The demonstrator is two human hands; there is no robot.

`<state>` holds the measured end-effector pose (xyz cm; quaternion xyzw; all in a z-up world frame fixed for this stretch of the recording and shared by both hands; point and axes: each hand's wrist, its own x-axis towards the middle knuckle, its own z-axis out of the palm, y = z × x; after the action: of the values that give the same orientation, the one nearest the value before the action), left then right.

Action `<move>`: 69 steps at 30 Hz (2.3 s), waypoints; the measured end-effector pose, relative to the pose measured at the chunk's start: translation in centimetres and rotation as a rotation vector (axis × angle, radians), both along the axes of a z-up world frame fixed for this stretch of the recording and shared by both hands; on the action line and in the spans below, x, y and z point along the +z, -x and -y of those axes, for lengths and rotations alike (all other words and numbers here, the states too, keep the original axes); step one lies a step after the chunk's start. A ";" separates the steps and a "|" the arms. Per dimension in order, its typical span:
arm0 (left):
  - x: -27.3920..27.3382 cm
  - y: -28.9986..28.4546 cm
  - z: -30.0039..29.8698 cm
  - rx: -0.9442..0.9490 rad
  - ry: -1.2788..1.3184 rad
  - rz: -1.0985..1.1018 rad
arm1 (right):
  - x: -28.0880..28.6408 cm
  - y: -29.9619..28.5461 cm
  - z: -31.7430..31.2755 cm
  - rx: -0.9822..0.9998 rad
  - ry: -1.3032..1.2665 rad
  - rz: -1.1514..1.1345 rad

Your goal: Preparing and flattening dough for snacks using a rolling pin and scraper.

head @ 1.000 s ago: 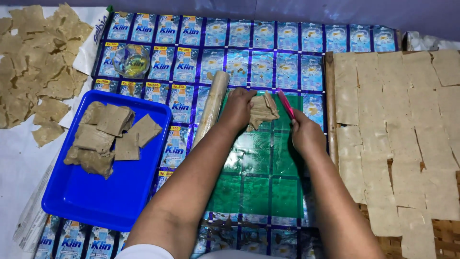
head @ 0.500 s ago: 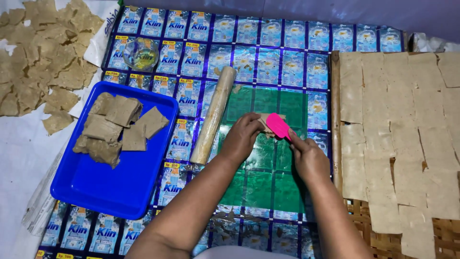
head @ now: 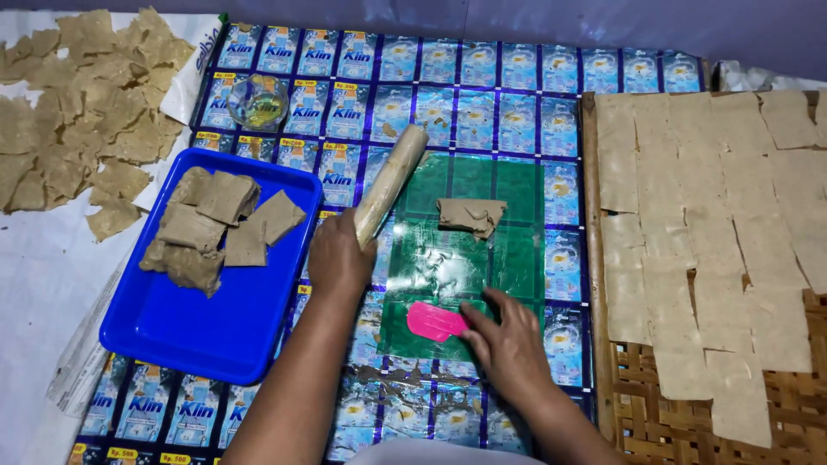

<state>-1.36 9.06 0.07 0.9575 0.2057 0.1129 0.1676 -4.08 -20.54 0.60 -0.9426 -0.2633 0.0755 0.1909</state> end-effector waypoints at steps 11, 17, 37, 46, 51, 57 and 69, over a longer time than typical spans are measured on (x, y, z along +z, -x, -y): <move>5.0 -3.1 1.6 -0.552 -0.115 -0.032 | 5.6 -17.4 -0.6 0.107 -0.074 0.667; 1.3 -7.0 2.9 -0.682 0.037 -0.127 | -1.6 -21.0 -0.5 0.100 0.074 0.668; 1.7 -13.3 2.1 -0.637 0.176 -0.370 | 0.1 -21.9 -1.9 -0.215 0.328 0.054; -3.7 -13.3 2.3 -0.516 0.090 -0.377 | -1.8 -21.9 -1.8 -0.191 0.297 -0.015; -0.6 -9.6 3.4 -0.551 -0.019 -0.078 | -1.8 -18.6 -1.5 -0.140 0.150 0.368; -0.2 -13.3 2.9 -0.522 0.090 -0.326 | 1.8 -20.4 -3.6 -0.217 0.231 -0.049; 0.6 -10.0 4.4 -0.446 -0.002 -0.229 | -0.7 -19.4 -2.7 -0.212 0.249 0.067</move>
<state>8.69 4.62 0.70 0.9860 0.0067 -0.0357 0.1630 15.30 -17.85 -0.06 -0.9835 -0.1573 0.0554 0.0704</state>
